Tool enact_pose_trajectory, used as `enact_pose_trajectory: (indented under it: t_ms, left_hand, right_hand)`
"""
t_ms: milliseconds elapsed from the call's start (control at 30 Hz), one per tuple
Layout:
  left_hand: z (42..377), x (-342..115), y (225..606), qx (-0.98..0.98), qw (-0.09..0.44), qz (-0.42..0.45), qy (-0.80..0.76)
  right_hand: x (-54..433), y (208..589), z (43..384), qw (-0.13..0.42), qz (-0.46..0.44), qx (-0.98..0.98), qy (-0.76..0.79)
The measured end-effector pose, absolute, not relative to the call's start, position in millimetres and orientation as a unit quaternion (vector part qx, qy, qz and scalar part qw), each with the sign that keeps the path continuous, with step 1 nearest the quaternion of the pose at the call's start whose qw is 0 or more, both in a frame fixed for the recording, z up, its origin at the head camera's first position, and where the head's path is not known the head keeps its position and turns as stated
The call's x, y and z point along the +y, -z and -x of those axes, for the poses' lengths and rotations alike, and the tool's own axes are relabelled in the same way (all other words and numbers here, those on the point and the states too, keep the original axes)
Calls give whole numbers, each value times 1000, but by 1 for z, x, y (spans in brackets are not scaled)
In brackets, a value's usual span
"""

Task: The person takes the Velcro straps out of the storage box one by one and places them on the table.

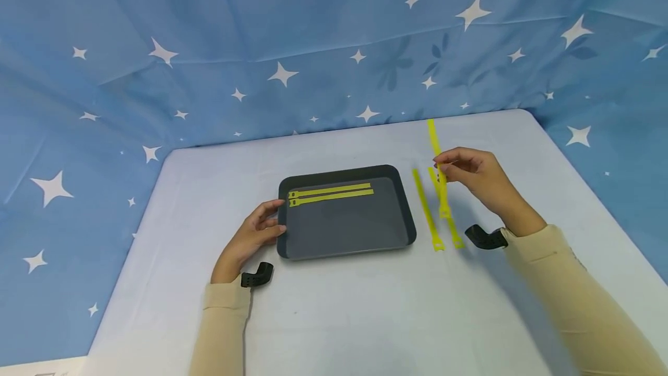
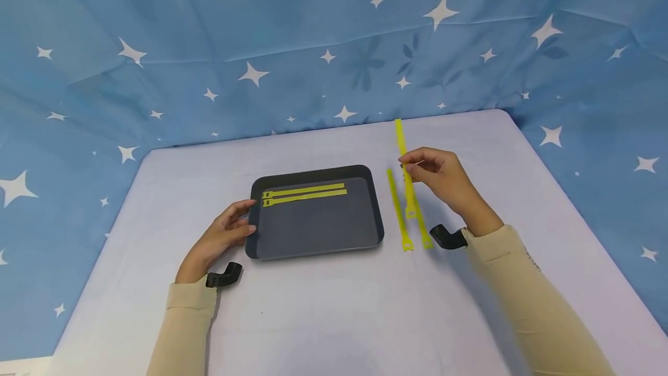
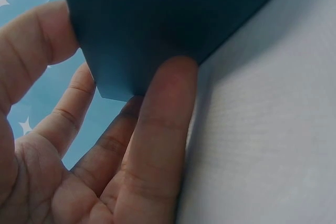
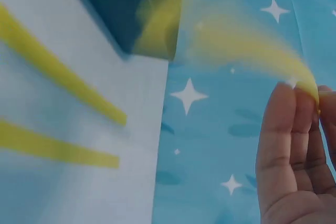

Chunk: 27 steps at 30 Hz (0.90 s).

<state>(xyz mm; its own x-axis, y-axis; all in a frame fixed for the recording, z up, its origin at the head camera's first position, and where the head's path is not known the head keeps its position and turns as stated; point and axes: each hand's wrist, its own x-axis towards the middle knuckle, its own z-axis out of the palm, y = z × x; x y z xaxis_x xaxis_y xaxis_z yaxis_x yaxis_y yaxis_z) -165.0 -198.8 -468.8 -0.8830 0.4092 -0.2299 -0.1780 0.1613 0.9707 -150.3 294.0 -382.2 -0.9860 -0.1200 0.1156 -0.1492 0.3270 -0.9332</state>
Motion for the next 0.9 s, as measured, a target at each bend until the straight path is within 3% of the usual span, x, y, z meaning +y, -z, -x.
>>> enact_pose_trajectory:
  t_ms: [900]
  left_hand:
    - [164, -197, 466, 740, 224, -69, -630]
  right_hand:
    - [351, 398, 157, -82, -38, -811, -578]
